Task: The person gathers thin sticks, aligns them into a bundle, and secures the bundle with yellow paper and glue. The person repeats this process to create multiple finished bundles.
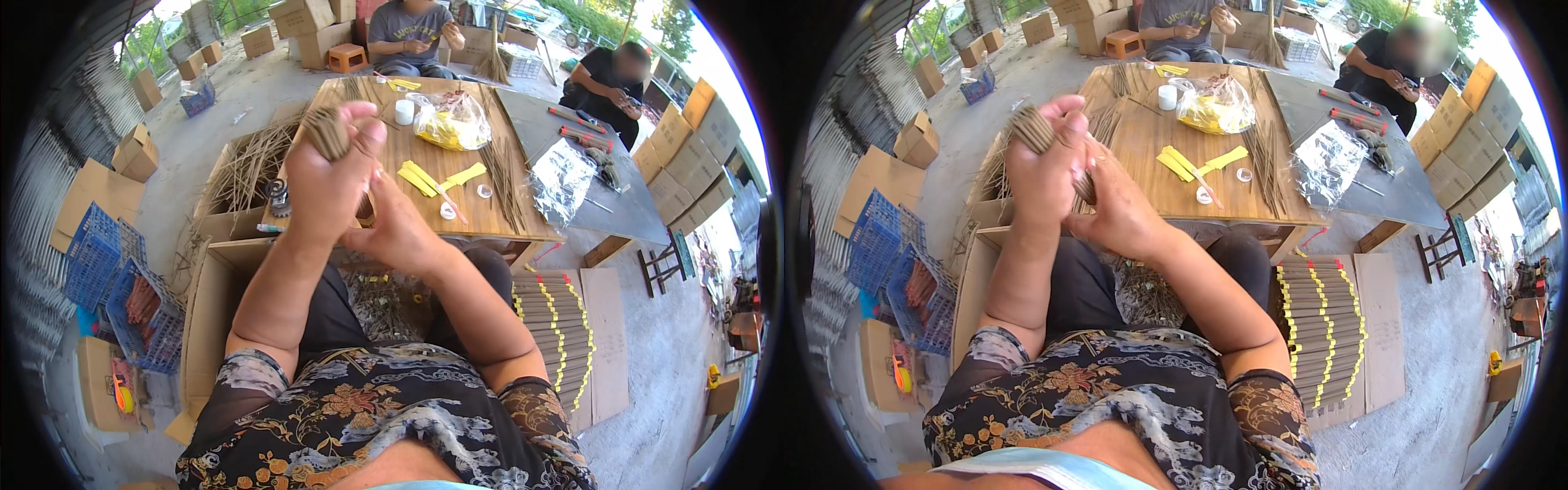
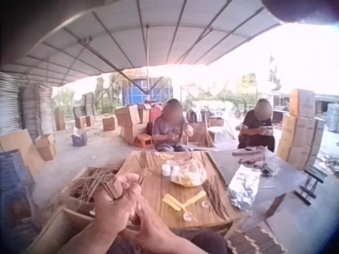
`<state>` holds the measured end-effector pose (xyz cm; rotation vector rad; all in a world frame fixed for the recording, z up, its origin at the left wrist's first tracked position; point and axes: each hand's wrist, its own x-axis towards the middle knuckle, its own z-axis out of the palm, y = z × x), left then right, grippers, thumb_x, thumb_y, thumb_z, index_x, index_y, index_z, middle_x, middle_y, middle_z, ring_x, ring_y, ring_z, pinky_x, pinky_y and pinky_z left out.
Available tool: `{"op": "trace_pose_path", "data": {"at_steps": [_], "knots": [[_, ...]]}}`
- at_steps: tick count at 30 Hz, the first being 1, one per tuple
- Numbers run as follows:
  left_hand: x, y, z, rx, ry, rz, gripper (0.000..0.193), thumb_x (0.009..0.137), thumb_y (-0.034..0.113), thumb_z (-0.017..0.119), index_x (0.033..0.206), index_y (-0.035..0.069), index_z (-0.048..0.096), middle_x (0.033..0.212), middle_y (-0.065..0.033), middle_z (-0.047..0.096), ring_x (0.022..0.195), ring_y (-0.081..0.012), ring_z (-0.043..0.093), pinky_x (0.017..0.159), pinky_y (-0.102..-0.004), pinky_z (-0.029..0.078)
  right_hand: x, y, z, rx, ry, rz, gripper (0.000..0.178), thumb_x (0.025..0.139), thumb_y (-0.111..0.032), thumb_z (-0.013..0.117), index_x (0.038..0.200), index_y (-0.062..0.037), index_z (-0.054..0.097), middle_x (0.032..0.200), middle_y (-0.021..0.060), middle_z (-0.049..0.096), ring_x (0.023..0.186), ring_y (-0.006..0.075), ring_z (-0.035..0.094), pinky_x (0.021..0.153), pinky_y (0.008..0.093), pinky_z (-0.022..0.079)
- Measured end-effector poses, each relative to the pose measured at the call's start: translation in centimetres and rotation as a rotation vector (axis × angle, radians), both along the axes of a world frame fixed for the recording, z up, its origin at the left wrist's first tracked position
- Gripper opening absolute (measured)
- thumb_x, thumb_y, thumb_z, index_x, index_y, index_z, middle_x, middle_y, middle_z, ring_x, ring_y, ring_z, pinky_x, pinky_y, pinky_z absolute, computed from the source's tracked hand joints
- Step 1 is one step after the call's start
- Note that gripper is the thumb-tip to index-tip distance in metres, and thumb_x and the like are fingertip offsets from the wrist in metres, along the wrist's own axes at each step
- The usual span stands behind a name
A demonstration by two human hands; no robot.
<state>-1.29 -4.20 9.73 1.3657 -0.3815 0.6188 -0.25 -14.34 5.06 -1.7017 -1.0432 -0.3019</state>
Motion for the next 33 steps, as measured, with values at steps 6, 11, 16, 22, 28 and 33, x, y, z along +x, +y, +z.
{"op": "trace_pose_path", "data": {"at_steps": [6,11,16,22,28,33], "knots": [[-0.7,2.0,3.3,-0.225,0.007,-0.320,0.023,0.085,0.016,0.054,0.098,-0.003,0.053,0.048,0.0061,0.034,0.038,-0.0040,0.030,0.046,-0.0224,0.035,-0.1,-1.4,0.6,0.117,0.313,0.185,0.065,0.069,-0.024,0.071,0.118,0.0060,0.041,0.107,0.0165,0.052,0.104,0.0205,0.049,0.088,0.0302,0.039],[-1.3,0.9,1.5,-0.221,0.097,-0.460,0.024,0.085,0.018,0.055,0.096,-0.003,0.053,0.048,0.0059,0.034,0.038,-0.0042,0.031,0.045,-0.0221,0.034,-1.9,-0.5,1.2,0.020,0.744,0.318,0.023,0.078,-0.012,0.062,0.094,0.0020,0.051,0.071,0.0030,0.054,0.059,0.0085,0.051,0.052,0.0223,0.042],[-1.0,0.7,1.2,-0.311,0.211,-0.389,0.023,0.084,0.019,0.057,0.094,-0.002,0.055,0.050,0.0047,0.038,0.043,-0.0060,0.037,0.052,-0.0237,0.038,-3.0,-0.3,1.1,-0.018,0.627,0.059,0.013,0.078,-0.009,0.054,0.084,0.0024,0.052,0.062,0.0083,0.055,0.056,0.0158,0.055,0.053,0.0295,0.044],[-0.4,1.7,1.2,-0.317,0.209,-0.351,0.023,0.084,0.022,0.058,0.090,0.000,0.056,0.051,0.0038,0.040,0.045,-0.0067,0.039,0.054,-0.0251,0.038,-2.9,0.1,-0.6,-0.062,0.531,-0.033,0.012,0.077,-0.010,0.052,0.085,-0.0012,0.054,0.059,0.0043,0.051,0.049,0.0098,0.048,0.045,0.0258,0.040],[-0.3,2.9,1.6,-0.266,0.142,-0.513,0.037,0.086,0.034,0.053,0.098,-0.001,0.054,0.051,0.0028,0.042,0.045,-0.0080,0.041,0.057,-0.0262,0.040,-3.3,-0.1,0.2,-0.070,0.639,0.079,0.012,0.079,-0.010,0.051,0.088,-0.0030,0.054,0.057,-0.0009,0.048,0.042,0.0060,0.044,0.038,0.0221,0.036],[-0.9,2.8,1.2,-0.286,0.113,-0.530,0.049,0.086,0.039,0.051,0.110,-0.003,0.046,0.071,-0.0058,0.056,0.067,-0.0165,0.056,0.073,-0.0322,0.047,-3.0,0.1,-0.2,-0.023,0.652,0.097,0.011,0.079,-0.010,0.051,0.088,-0.0025,0.054,0.056,-0.0009,0.048,0.041,0.0061,0.043,0.037,0.0221,0.035]]}}
